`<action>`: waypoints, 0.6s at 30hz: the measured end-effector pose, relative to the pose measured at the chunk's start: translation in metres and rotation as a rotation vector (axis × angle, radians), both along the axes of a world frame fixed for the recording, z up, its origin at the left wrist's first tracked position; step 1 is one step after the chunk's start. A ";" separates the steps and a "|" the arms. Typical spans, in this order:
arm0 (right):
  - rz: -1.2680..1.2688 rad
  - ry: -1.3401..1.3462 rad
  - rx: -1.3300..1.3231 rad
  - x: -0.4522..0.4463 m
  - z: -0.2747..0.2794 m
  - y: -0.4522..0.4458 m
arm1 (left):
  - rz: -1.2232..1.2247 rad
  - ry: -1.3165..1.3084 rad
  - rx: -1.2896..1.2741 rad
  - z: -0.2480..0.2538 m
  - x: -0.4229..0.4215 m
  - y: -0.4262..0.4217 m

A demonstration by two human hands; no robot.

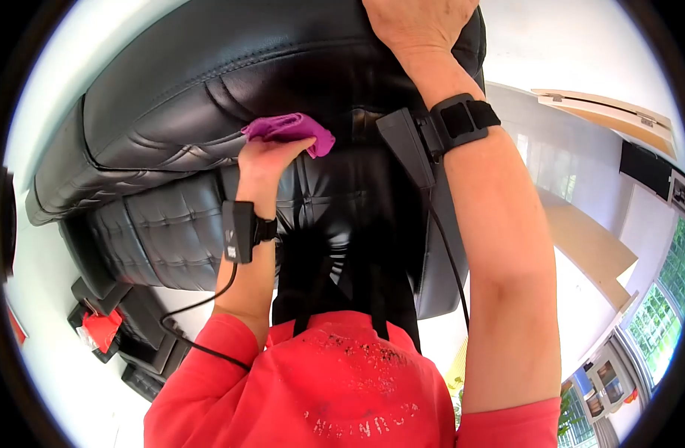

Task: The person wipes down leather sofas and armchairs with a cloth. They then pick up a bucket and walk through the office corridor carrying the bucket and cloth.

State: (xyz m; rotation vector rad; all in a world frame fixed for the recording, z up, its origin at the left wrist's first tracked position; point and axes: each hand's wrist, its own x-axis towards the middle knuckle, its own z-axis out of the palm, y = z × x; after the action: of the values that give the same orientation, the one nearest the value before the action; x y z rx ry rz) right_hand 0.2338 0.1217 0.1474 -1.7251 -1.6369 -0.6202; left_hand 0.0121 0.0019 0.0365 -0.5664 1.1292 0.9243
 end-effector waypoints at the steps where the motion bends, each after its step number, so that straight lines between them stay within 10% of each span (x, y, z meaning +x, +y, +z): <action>1: -0.003 -0.001 0.004 0.000 0.000 0.000 | 0.088 -0.098 -0.080 0.011 -0.002 0.002; 3: -0.006 0.005 0.010 -0.001 0.000 0.001 | -0.143 0.069 0.280 -0.075 -0.012 -0.018; 5: -0.004 0.012 0.002 -0.001 0.000 0.000 | -0.801 0.754 0.494 -0.049 0.006 -0.028; 18: 0.011 0.080 0.066 0.007 -0.005 0.003 | -0.796 0.597 0.351 -0.156 0.004 -0.052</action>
State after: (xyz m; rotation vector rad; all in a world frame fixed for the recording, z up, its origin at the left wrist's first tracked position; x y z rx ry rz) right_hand 0.2408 0.1244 0.1420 -1.6709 -1.5537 -0.5861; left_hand 0.0162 -0.0497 -0.1192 0.4737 1.5073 0.5603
